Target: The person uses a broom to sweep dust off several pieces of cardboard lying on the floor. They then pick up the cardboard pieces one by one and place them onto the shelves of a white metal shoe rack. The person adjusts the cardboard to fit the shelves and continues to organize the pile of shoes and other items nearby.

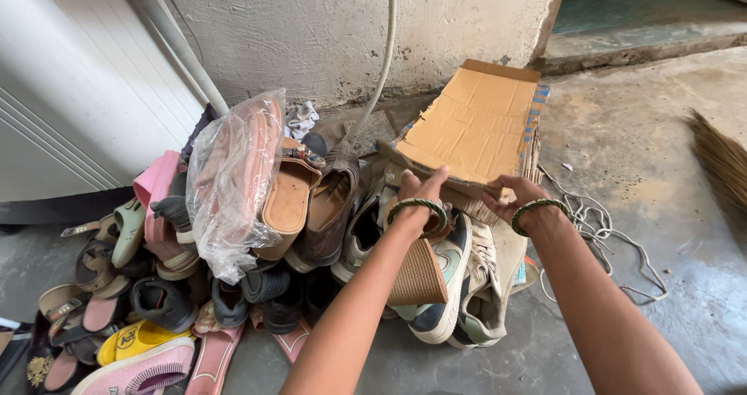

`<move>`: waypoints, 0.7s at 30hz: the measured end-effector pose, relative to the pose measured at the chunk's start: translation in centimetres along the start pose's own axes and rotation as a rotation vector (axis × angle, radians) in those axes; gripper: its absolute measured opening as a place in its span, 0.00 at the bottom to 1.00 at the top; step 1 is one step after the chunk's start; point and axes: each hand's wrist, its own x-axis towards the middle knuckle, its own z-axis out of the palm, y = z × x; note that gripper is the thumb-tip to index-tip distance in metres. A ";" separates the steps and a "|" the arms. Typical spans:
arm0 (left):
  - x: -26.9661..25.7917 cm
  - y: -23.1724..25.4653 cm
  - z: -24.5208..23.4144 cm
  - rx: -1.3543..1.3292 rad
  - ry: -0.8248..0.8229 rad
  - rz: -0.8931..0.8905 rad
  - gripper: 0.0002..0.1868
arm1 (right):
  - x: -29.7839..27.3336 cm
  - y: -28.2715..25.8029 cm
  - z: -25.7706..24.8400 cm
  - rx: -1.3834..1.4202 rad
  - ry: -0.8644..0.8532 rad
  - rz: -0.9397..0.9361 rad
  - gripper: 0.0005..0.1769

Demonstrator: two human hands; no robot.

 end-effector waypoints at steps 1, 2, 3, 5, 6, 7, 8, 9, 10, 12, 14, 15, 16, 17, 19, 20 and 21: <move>0.0 0.4 0.0 -0.058 0.010 -0.060 0.58 | -1.2 0.2 0.8 -0.043 -0.050 -0.015 0.20; 0.1 0.8 -0.1 -0.117 0.020 -0.119 0.59 | -2.5 0.4 1.5 -0.085 -0.100 -0.031 0.19; 0.3 1.2 -0.1 -0.178 0.032 -0.177 0.60 | -3.7 0.5 2.3 -0.131 -0.152 -0.048 0.19; 0.3 1.7 -0.4 -0.241 0.072 -0.203 0.68 | -5.8 0.3 4.1 -0.112 -0.171 -0.076 0.19; 0.3 2.1 -0.7 -0.272 0.093 -0.216 0.72 | -6.7 0.3 4.9 -0.102 -0.181 -0.088 0.19; 0.4 2.4 -1.1 -0.276 0.103 -0.220 0.71 | -7.5 0.4 5.6 -0.054 -0.189 -0.057 0.20; 0.6 2.9 -1.5 -0.281 0.113 -0.223 0.71 | -8.1 0.4 6.1 -0.007 -0.197 -0.025 0.21; 0.8 3.2 -1.8 -0.286 0.120 -0.226 0.71 | -8.6 0.6 6.6 0.041 -0.203 0.006 0.23; 1.1 3.4 -2.1 -0.303 0.129 -0.221 0.65 | -9.0 1.2 7.1 0.001 -0.237 -0.014 0.21; 2.3 3.0 -2.2 -0.335 0.141 -0.212 0.53 | -9.8 3.3 7.6 -0.076 -0.300 -0.056 0.20; 3.8 0.8 -1.9 -0.511 0.217 -0.034 0.38 | -10.8 4.9 7.7 -0.198 -0.419 0.023 0.21; 4.5 -0.4 -1.8 -0.597 0.256 0.055 0.31 | -11.3 5.5 8.0 -0.258 -0.479 0.065 0.23; 5.1 -1.5 -2.0 -0.581 0.250 0.053 0.28 | -12.0 5.6 8.1 -0.406 -0.386 0.049 0.26; 5.5 -2.7 -2.9 -0.564 0.247 0.050 0.26 | -12.6 5.7 7.8 -0.552 -0.295 0.036 0.30; 5.7 -3.9 -4.6 -0.556 0.233 0.023 0.22 | -13.0 5.6 7.8 -0.868 -0.096 -0.162 0.40; 5.6 -4.0 -5.3 -0.565 0.221 -0.002 0.22 | -12.8 5.2 7.6 -1.033 0.012 -0.351 0.47; 5.4 -4.3 -5.9 -0.576 0.208 -0.031 0.23 | -12.5 5.0 7.2 -1.193 0.126 -0.542 0.53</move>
